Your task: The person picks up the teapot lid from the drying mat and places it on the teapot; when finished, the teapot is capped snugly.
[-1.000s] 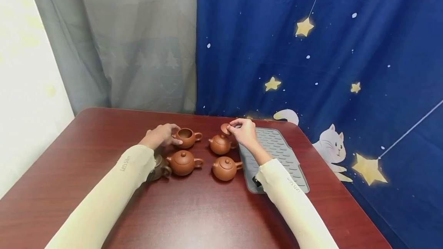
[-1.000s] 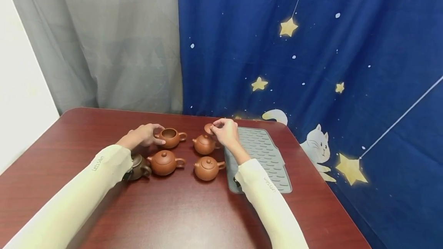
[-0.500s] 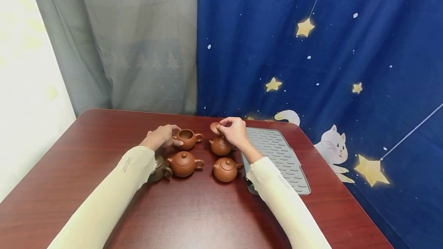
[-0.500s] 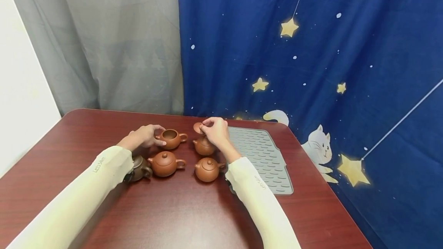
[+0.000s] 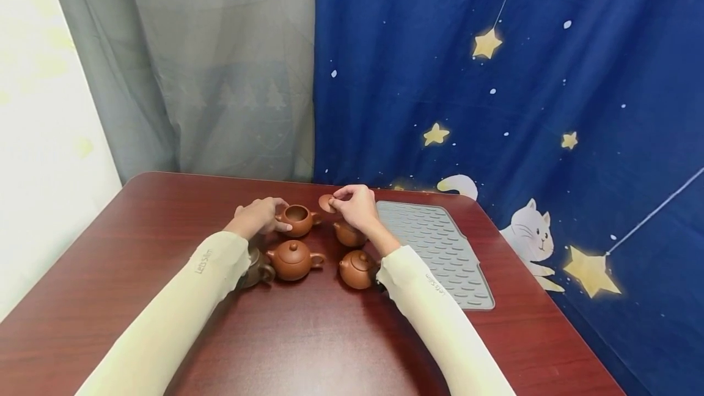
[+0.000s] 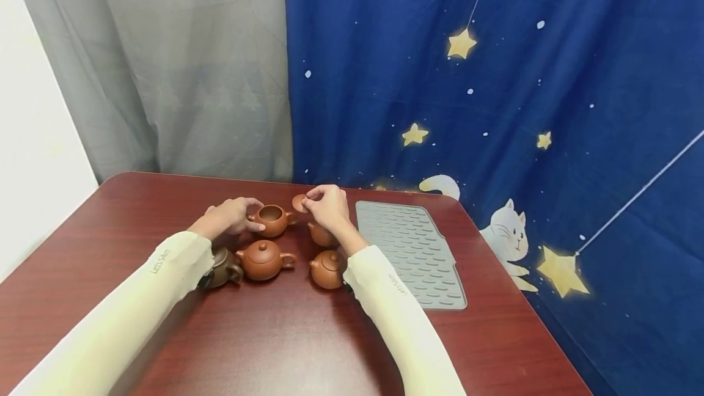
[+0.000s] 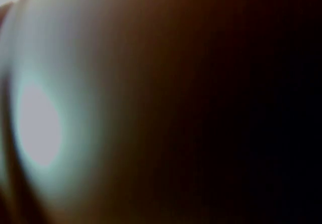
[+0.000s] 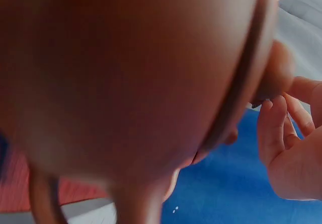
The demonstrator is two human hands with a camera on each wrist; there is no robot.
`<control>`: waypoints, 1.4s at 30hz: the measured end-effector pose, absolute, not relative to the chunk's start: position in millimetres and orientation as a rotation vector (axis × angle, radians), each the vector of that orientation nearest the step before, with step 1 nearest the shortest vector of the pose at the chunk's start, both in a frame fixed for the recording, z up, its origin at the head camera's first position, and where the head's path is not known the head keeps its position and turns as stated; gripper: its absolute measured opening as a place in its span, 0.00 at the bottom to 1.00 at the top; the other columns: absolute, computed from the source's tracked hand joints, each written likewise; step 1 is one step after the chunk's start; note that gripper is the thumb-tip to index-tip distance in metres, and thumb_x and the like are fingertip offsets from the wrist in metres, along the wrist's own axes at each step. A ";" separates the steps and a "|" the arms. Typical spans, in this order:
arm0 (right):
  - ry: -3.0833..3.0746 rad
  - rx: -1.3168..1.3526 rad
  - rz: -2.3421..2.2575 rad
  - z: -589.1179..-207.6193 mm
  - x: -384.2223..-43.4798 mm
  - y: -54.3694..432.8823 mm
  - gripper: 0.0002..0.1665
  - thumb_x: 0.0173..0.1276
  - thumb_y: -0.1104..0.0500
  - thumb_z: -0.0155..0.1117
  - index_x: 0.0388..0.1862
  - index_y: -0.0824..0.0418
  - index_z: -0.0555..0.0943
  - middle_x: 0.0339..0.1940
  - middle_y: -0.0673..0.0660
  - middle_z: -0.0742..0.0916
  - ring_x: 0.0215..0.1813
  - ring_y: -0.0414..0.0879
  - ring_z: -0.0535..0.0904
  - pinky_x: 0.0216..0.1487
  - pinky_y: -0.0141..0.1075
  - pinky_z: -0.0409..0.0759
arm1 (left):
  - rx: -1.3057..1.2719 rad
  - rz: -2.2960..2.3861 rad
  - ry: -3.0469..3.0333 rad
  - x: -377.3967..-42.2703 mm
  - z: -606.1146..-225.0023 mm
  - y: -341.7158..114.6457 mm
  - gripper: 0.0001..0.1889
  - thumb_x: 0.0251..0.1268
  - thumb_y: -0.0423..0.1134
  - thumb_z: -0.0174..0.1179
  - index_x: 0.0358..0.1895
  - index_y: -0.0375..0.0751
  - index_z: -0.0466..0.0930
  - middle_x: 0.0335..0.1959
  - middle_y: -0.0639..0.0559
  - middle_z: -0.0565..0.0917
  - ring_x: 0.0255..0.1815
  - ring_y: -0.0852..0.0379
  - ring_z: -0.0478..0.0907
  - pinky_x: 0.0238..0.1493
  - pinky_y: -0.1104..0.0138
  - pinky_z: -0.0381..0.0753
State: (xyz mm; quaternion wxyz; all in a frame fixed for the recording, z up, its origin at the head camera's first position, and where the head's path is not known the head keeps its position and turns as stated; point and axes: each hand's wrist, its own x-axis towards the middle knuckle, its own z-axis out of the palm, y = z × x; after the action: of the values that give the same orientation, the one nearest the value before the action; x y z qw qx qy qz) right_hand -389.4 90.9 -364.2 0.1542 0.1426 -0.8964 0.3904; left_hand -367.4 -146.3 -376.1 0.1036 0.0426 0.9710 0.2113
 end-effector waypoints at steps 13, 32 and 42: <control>-2.644 0.504 1.025 -367.4 -389.0 66.6 0.03 0.58 0.56 0.77 0.31 0.54 0.90 0.27 0.44 0.88 0.31 0.37 0.80 0.32 0.30 0.76 | 0.114 0.616 2.869 -368.1 -378.3 -145.4 0.37 0.61 0.55 0.68 0.72 0.48 0.66 0.66 0.39 0.74 0.66 0.37 0.68 0.60 0.39 0.60; -2.716 0.434 1.045 -366.1 -388.1 38.6 0.04 0.56 0.57 0.79 0.30 0.53 0.90 0.25 0.43 0.88 0.28 0.35 0.82 0.34 0.29 0.78 | 0.134 0.617 2.870 -367.8 -379.3 -146.8 0.37 0.62 0.54 0.67 0.72 0.47 0.66 0.67 0.40 0.74 0.67 0.37 0.68 0.59 0.38 0.61; -2.756 0.400 0.983 -367.6 -388.2 25.6 0.05 0.56 0.55 0.79 0.27 0.51 0.89 0.24 0.41 0.87 0.32 0.37 0.81 0.35 0.29 0.76 | 0.121 0.594 2.863 -368.6 -378.5 -147.2 0.39 0.63 0.55 0.67 0.74 0.45 0.64 0.65 0.39 0.75 0.66 0.38 0.68 0.60 0.37 0.61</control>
State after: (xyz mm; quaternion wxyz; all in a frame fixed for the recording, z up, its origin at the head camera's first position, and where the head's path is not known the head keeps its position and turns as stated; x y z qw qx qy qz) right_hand -388.2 25.6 -367.6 0.0941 0.1347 -0.9290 0.3315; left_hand -368.6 -147.2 -378.5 0.1073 0.0412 0.9727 0.2017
